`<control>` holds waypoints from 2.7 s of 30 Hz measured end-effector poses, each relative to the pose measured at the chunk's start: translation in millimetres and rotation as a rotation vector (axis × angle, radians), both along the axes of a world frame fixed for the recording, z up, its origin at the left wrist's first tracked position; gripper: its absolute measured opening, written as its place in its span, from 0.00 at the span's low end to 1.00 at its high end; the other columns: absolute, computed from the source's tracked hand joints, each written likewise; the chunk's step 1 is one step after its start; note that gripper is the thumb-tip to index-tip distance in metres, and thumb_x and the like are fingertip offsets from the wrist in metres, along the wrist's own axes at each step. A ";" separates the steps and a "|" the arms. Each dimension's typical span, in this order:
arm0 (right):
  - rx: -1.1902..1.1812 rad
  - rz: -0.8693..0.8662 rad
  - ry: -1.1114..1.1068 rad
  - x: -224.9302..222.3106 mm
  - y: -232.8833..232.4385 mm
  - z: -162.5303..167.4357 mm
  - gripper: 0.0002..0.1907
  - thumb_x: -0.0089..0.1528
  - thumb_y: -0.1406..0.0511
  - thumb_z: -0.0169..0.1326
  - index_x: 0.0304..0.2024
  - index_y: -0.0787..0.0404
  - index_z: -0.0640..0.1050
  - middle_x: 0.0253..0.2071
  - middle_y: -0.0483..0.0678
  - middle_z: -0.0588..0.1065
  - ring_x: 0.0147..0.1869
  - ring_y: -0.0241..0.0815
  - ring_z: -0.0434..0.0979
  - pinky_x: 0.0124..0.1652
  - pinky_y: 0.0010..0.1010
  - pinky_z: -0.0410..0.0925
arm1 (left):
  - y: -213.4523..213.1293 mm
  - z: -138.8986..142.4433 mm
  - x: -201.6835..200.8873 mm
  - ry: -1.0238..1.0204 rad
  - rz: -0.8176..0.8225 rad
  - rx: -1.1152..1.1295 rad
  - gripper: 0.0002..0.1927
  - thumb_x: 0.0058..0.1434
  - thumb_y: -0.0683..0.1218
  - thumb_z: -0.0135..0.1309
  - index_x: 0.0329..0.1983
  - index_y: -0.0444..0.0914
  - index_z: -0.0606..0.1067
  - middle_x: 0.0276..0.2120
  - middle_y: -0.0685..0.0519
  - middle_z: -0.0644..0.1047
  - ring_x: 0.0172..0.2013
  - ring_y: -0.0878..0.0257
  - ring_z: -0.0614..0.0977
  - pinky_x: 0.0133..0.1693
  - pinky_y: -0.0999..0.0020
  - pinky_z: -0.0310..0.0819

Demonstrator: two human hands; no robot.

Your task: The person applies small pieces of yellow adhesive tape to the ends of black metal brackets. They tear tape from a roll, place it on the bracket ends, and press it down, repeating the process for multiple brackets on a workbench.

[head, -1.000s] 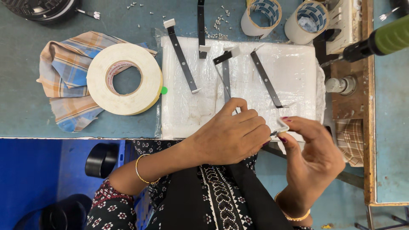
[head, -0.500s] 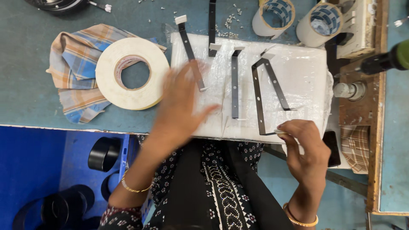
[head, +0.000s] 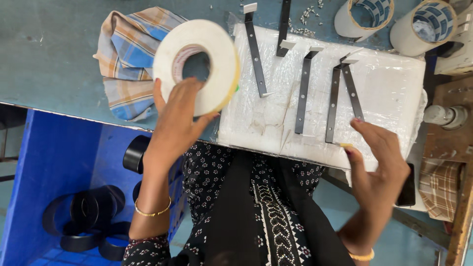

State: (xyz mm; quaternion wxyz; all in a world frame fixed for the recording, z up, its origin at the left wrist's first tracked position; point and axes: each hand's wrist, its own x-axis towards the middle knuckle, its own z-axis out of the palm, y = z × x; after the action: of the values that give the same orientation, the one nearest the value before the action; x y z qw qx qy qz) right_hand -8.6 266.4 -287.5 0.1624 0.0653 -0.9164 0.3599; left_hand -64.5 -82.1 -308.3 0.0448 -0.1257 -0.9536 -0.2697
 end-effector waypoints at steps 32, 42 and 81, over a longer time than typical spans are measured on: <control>-1.160 0.109 0.220 -28.2 21.9 -31.3 0.08 0.77 0.69 0.57 0.50 0.67 0.72 0.44 0.51 0.74 0.43 0.38 0.75 0.43 0.27 0.72 | -1.8 34.8 0.1 0.003 0.159 0.198 0.29 0.57 0.52 0.69 0.54 0.33 0.72 0.46 0.42 0.77 0.48 0.44 0.79 0.52 0.54 0.71; -1.169 -0.042 0.125 -6.4 77.2 -40.2 0.07 0.76 0.78 0.54 0.52 0.68 0.69 0.48 0.53 0.74 0.47 0.39 0.77 0.50 0.28 0.73 | 35.7 4.6 -29.2 0.285 0.103 0.100 0.34 0.60 0.45 0.65 0.66 0.29 0.66 0.61 0.33 0.67 0.62 0.37 0.69 0.63 0.49 0.62; -1.323 0.141 -0.141 37.5 94.4 -6.5 0.07 0.69 0.78 0.55 0.46 0.73 0.69 0.42 0.57 0.71 0.41 0.41 0.75 0.41 0.26 0.72 | 219.3 26.1 0.1 -0.166 -0.860 0.578 0.26 0.62 0.41 0.61 0.53 0.36 0.57 0.39 0.45 0.75 0.34 0.46 0.82 0.36 0.56 0.75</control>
State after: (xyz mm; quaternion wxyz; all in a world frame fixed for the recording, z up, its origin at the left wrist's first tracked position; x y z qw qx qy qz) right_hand 28.8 360.9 -294.0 0.0838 -0.0120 -0.5046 0.8592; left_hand -64.4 137.2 -282.2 -0.1130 -0.4665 -0.7028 -0.5251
